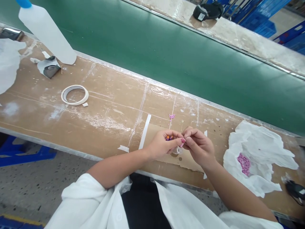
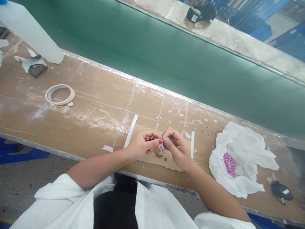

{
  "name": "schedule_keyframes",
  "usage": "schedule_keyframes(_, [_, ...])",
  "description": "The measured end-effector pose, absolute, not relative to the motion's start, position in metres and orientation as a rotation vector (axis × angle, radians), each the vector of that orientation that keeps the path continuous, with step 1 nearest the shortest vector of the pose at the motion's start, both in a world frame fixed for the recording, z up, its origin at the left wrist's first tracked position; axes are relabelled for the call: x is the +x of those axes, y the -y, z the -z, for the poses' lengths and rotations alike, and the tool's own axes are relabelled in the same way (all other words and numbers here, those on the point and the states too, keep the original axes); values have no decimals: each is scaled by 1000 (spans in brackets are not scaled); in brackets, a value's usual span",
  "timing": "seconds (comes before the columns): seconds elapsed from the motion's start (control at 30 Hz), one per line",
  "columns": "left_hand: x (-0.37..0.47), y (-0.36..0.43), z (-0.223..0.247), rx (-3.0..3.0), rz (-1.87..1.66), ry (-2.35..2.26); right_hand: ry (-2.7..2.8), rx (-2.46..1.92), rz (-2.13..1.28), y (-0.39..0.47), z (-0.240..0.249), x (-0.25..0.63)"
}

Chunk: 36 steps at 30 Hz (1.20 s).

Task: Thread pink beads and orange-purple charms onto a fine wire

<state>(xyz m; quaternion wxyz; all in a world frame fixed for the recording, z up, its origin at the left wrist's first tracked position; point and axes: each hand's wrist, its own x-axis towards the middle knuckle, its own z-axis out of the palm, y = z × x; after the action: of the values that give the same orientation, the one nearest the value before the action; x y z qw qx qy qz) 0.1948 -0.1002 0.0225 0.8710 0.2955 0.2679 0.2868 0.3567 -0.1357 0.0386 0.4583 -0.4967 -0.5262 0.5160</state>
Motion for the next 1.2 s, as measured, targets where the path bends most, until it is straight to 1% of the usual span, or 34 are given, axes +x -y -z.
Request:
schedule_keyframes(0.13, [195,101,-20,683,-617,-580,1484,-1271,-986,141,-41,356])
schedule_keyframes(0.3, [195,101,-19,741,-577,-568,1620,-1273,-870,140,-46,363])
schedule_keyframes(0.43, [193,98,-24,787,-509,-567,1753,-1232,-1048,132,-54,374])
schedule_keyframes(0.6, [193,95,-25,905,-384,-580,1832,-1312,-1334,126,-61,384])
schedule_keyframes(0.7, [195,95,-24,908,-363,-597,1776,-1337,-1369,129,-58,387])
schedule_keyframes(0.8, [197,96,-24,809,-364,-620,1689,-1317,-1225,134,-51,392])
schedule_keyframes(0.9, [199,96,-23,703,-424,-649,1726,-1335,-1046,142,-45,400])
schedule_keyframes(1.0, [202,95,-21,598,-476,-686,1949,-1424,-839,150,-39,404])
schedule_keyframes(1.1, [203,94,-20,537,-489,-715,2219,-1413,-613,158,-32,404])
schedule_keyframes(1.2, [202,93,-21,522,-494,-723,2382,-1354,-515,164,-24,401])
